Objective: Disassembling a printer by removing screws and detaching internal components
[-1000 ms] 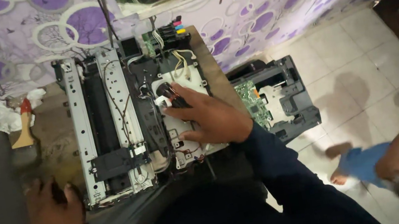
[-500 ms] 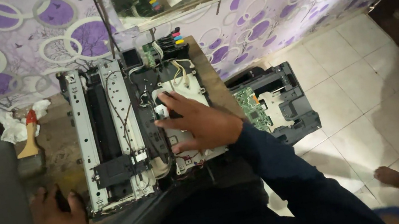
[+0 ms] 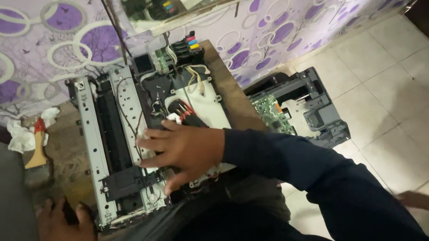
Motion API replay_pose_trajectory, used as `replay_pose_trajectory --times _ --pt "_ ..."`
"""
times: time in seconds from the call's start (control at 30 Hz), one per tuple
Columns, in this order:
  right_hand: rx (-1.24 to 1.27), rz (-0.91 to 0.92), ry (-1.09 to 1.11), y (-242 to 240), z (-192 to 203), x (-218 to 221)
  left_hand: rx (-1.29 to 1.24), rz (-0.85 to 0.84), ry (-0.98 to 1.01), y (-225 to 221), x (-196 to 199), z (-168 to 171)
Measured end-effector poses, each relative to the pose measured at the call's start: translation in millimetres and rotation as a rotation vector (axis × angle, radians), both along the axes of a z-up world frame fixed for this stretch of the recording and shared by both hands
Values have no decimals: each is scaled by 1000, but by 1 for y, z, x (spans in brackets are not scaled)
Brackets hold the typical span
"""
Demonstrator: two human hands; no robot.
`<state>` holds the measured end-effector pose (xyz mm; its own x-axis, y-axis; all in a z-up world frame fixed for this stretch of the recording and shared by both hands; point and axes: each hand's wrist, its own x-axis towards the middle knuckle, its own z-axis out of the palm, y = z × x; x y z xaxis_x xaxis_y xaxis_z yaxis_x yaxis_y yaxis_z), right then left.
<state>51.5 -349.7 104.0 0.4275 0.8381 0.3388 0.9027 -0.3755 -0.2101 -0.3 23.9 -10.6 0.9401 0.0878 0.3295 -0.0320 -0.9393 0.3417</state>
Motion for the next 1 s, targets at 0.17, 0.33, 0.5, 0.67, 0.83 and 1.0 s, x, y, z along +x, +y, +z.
replay_pose_trajectory --times 0.17,0.33,0.5,0.67,0.83,1.0 --pt "-79 -50 55 -4 -4 -1 84 -23 -169 -1 1 -6" --pt "-22 -11 -103 0 -6 -5 95 -9 -116 5 1 -11" --pt "9 -59 -94 0 -14 -8 102 -66 -127 6 1 -8" --pt "22 -53 -108 0 -7 -8 73 -53 -166 7 1 -16" --pt "32 -25 -82 -2 -8 -6 63 23 -62 -3 -1 -1" --pt "19 -25 -62 -2 -3 -8 27 -41 -120 4 -1 -10"
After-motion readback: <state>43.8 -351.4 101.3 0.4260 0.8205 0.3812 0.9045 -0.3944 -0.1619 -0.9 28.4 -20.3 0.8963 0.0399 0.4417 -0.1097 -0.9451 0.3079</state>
